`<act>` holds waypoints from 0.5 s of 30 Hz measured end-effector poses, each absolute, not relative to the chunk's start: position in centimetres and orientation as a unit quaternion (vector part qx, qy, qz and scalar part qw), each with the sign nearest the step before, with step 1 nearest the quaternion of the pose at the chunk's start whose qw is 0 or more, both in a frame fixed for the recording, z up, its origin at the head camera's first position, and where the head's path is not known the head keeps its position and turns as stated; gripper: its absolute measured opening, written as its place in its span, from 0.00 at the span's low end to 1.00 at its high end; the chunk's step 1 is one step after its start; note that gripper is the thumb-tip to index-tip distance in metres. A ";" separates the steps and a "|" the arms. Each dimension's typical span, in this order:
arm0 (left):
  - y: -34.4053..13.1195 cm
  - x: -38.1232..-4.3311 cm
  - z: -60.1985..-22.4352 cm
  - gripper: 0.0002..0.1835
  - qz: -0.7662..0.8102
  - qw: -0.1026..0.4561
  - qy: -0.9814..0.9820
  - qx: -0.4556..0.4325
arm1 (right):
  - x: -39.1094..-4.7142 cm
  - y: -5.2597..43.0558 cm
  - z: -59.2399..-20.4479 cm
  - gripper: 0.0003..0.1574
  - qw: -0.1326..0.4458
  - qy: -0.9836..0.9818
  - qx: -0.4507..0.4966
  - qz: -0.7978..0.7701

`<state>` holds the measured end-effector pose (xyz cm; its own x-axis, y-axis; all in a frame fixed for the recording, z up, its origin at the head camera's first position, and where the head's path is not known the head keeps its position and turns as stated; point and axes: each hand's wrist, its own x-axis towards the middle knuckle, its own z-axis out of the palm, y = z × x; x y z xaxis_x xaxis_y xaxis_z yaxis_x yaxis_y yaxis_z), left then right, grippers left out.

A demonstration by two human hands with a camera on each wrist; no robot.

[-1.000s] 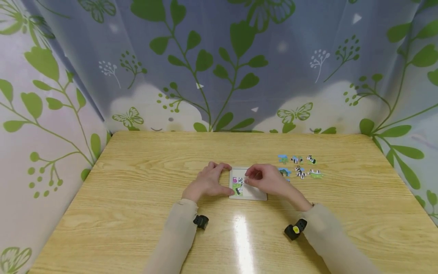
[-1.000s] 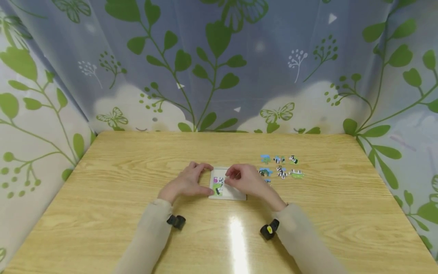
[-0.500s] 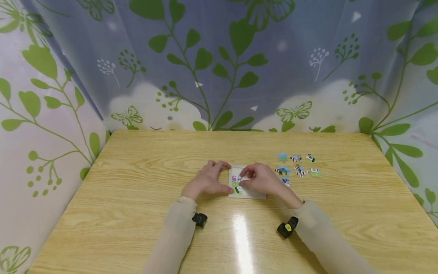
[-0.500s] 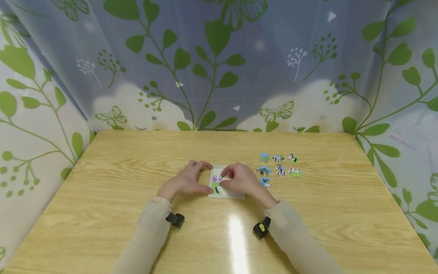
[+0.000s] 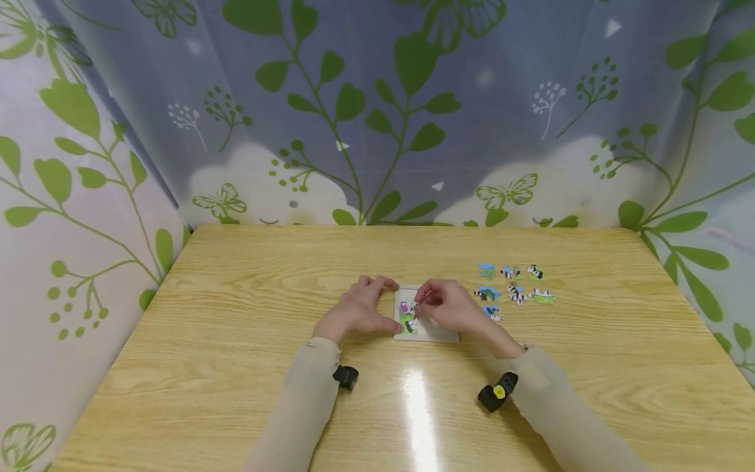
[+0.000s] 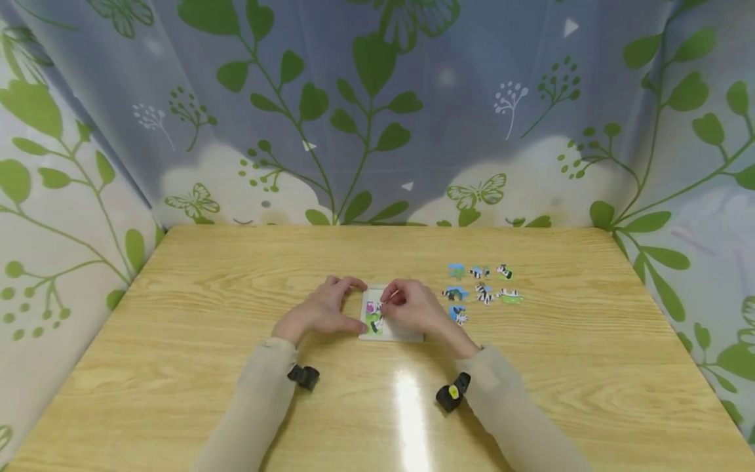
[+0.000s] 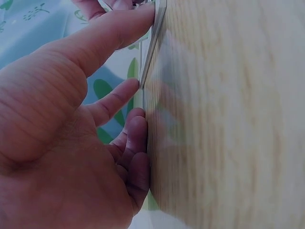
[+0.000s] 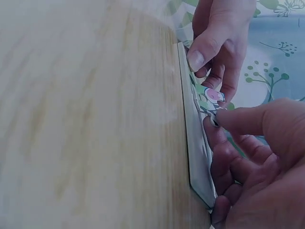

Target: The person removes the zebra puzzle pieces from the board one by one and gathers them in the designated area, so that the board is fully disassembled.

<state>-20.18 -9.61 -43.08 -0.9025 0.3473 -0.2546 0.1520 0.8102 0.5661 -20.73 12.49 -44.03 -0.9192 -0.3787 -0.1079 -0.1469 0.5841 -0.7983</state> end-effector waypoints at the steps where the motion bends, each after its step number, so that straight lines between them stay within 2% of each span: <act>1: -9.6 -20.2 -43.0 0.43 0.278 0.176 0.935 0.133 | -20.7 12.4 -44.0 0.06 0.134 0.880 -0.143 -0.434; 15: -9.5 -20.3 -43.0 0.43 0.276 0.178 0.936 0.123 | -20.6 13.0 -43.5 0.08 0.141 0.873 -0.078 -0.461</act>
<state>-20.27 -9.53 -43.01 -0.9063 0.3293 -0.2648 0.1327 0.8168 0.5615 -20.57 13.04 -43.45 -0.9479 -0.2662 -0.1752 -0.0057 0.5636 -0.8260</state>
